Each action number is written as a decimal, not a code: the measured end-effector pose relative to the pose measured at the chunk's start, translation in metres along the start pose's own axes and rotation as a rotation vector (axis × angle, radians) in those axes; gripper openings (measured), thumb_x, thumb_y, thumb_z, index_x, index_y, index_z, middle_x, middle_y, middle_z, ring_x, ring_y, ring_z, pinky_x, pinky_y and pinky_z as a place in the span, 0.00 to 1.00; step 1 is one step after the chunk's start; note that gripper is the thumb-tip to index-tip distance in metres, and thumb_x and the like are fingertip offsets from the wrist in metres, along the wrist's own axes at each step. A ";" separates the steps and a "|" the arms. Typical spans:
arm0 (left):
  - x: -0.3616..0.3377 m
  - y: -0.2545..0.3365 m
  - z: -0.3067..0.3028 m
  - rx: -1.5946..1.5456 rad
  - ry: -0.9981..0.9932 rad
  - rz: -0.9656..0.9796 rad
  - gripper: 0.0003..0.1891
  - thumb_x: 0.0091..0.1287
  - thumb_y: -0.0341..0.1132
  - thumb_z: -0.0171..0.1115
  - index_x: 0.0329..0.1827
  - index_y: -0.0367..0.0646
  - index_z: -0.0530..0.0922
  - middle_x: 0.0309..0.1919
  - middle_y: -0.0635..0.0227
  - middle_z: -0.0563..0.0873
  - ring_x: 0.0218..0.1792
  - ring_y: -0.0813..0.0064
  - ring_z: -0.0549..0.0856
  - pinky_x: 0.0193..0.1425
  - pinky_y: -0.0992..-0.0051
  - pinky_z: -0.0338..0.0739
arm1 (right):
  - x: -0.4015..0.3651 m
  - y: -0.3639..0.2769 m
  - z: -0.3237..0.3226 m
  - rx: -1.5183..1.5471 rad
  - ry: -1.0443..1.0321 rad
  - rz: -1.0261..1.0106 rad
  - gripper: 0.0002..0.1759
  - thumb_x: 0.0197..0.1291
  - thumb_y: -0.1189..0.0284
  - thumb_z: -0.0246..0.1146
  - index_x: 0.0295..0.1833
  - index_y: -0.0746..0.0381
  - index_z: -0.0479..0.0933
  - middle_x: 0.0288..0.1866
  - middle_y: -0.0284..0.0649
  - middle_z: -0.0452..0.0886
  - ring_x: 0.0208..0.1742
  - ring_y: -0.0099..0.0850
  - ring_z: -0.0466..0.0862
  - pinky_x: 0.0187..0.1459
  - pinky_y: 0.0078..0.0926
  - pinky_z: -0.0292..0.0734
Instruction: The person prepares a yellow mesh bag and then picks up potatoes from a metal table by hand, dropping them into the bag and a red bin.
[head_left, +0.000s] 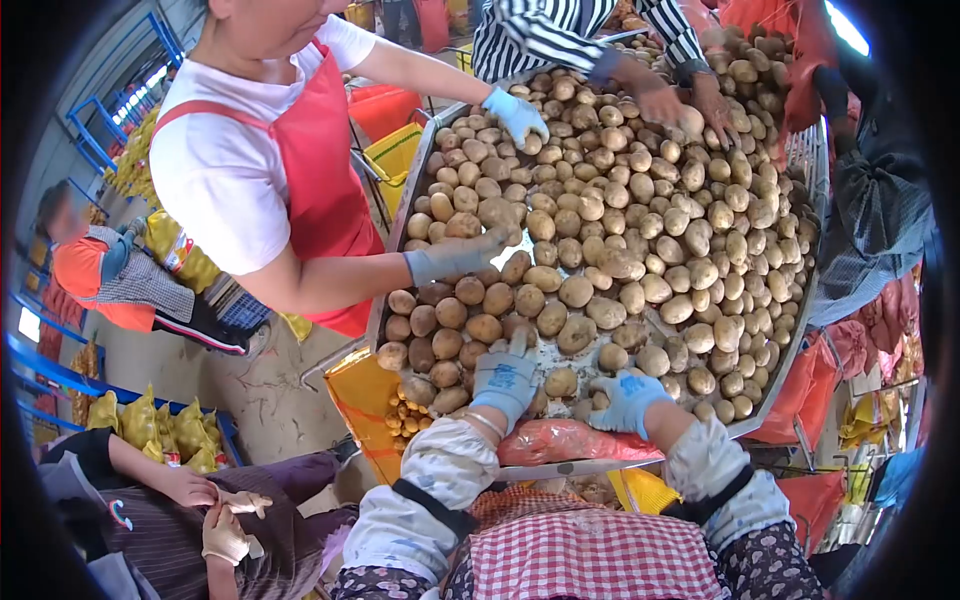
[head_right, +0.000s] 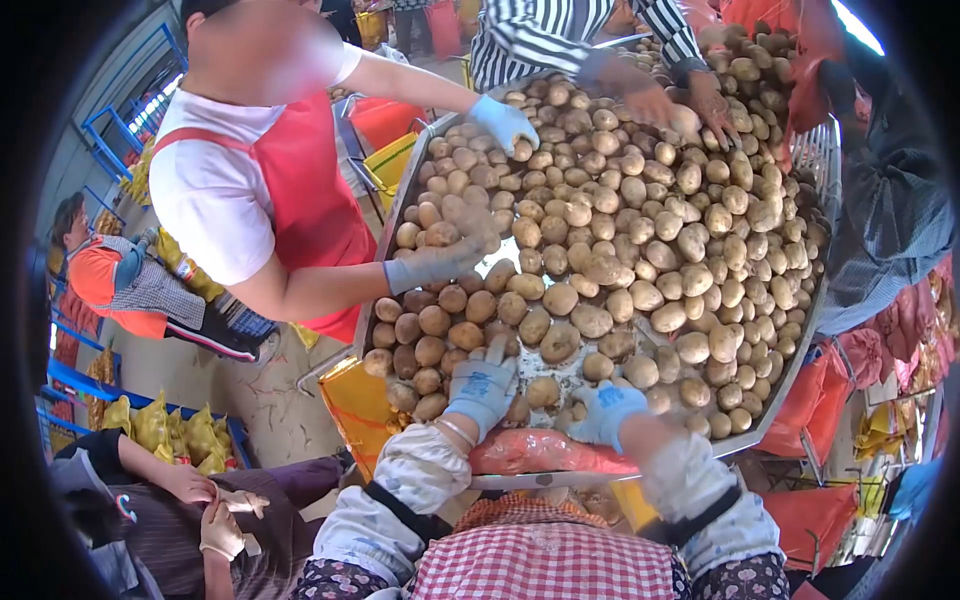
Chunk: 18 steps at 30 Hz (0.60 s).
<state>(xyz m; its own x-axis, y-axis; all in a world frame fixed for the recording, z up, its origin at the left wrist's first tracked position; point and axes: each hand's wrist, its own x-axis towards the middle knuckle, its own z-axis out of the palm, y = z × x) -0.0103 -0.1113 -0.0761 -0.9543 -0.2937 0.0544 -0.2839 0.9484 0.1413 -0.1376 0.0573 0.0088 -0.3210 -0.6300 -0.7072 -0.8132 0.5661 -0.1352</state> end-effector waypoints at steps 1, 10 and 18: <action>-0.004 -0.004 -0.015 -0.041 -0.094 -0.100 0.15 0.63 0.46 0.56 0.49 0.54 0.79 0.59 0.61 0.75 0.52 0.59 0.78 0.49 0.58 0.75 | -0.004 0.000 0.003 0.022 0.025 0.043 0.38 0.50 0.42 0.61 0.65 0.49 0.71 0.62 0.48 0.75 0.62 0.42 0.76 0.60 0.39 0.71; 0.034 -0.007 0.011 -0.305 -0.161 -0.320 0.16 0.69 0.46 0.49 0.41 0.45 0.81 0.42 0.56 0.83 0.42 0.56 0.83 0.48 0.60 0.78 | 0.023 0.010 0.008 0.329 0.176 -0.054 0.34 0.48 0.47 0.64 0.62 0.46 0.73 0.53 0.51 0.80 0.54 0.50 0.79 0.58 0.42 0.72; 0.021 0.060 -0.057 -0.926 0.254 -0.022 0.20 0.68 0.38 0.53 0.59 0.36 0.74 0.48 0.53 0.81 0.53 0.59 0.80 0.60 0.65 0.72 | 0.004 0.013 0.035 2.435 -0.022 -0.671 0.35 0.65 0.47 0.51 0.69 0.58 0.64 0.59 0.43 0.77 0.57 0.34 0.79 0.51 0.32 0.79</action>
<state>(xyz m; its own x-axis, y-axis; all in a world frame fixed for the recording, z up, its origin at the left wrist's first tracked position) -0.0421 -0.0671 -0.0105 -0.8701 -0.4309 0.2393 -0.0119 0.5038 0.8638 -0.1325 0.0813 -0.0203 -0.3663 -0.8892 -0.2742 0.8917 -0.2511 -0.3767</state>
